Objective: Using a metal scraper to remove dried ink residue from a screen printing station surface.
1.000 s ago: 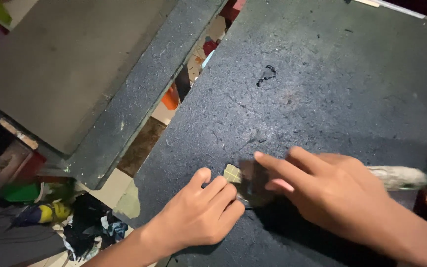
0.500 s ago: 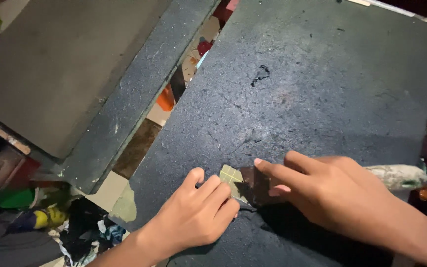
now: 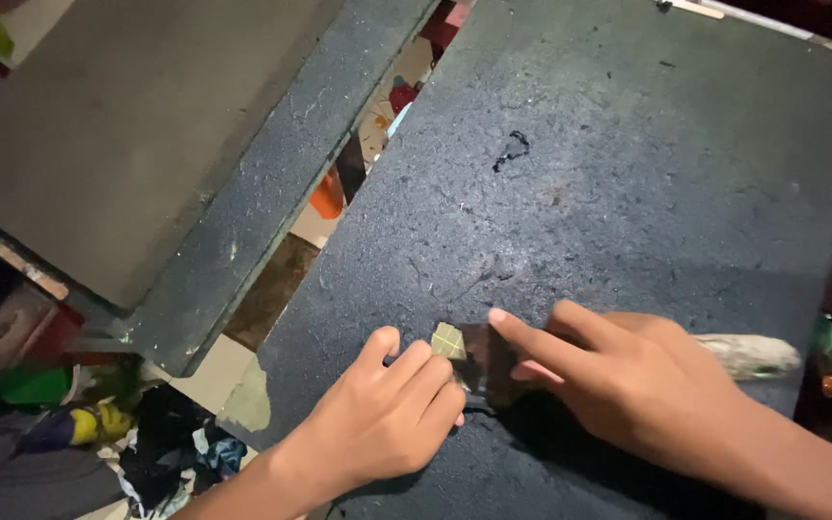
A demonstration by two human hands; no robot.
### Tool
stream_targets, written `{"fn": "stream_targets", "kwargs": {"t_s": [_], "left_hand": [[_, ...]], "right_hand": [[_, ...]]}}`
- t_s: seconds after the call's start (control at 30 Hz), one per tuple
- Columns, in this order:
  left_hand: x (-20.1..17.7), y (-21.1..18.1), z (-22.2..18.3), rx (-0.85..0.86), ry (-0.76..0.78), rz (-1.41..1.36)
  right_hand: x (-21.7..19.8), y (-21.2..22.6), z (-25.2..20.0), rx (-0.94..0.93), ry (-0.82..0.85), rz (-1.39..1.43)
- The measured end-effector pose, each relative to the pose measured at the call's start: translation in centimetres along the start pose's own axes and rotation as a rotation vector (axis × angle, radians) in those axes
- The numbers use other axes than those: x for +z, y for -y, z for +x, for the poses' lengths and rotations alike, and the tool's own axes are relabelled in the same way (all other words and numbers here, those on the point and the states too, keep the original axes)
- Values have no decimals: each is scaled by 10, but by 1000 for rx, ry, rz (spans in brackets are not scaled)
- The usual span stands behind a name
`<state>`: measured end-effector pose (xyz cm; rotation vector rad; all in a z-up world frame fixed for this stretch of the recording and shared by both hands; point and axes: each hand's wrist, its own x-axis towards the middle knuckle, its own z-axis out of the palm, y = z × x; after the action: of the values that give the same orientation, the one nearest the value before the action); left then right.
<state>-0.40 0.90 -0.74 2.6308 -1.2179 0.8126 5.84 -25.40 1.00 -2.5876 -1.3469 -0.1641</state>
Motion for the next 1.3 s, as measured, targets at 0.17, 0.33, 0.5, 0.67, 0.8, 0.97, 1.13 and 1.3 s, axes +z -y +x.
{"fn": "stream_targets", "kwargs": {"t_s": [0.17,0.33,0.5,0.67,0.8,0.97,1.13,1.3], "left_hand": [[-3,1,-2,-13,29,-55],[-16,5,7,-52,33,-153],[-20,15,14,-95,296,-519],[-29,29,32,-64,391,-584],[-17,38,37,-18,450,-505],[-11,35,37,15,444,-482],[-5,27,26,37,347,-461],[-7,15,14,83,141,-272]], "right_hand": [[-16,-7,-12,12,44,-50],[-26,-26,-25,279,201,4],[-36,-27,-35,492,86,-48],[-40,-22,-35,506,-30,-17],[-42,-20,-32,543,-1,-35],[-47,-15,-23,587,98,-52],[-42,-12,-12,549,183,40],[-12,4,4,311,-96,142]]}}
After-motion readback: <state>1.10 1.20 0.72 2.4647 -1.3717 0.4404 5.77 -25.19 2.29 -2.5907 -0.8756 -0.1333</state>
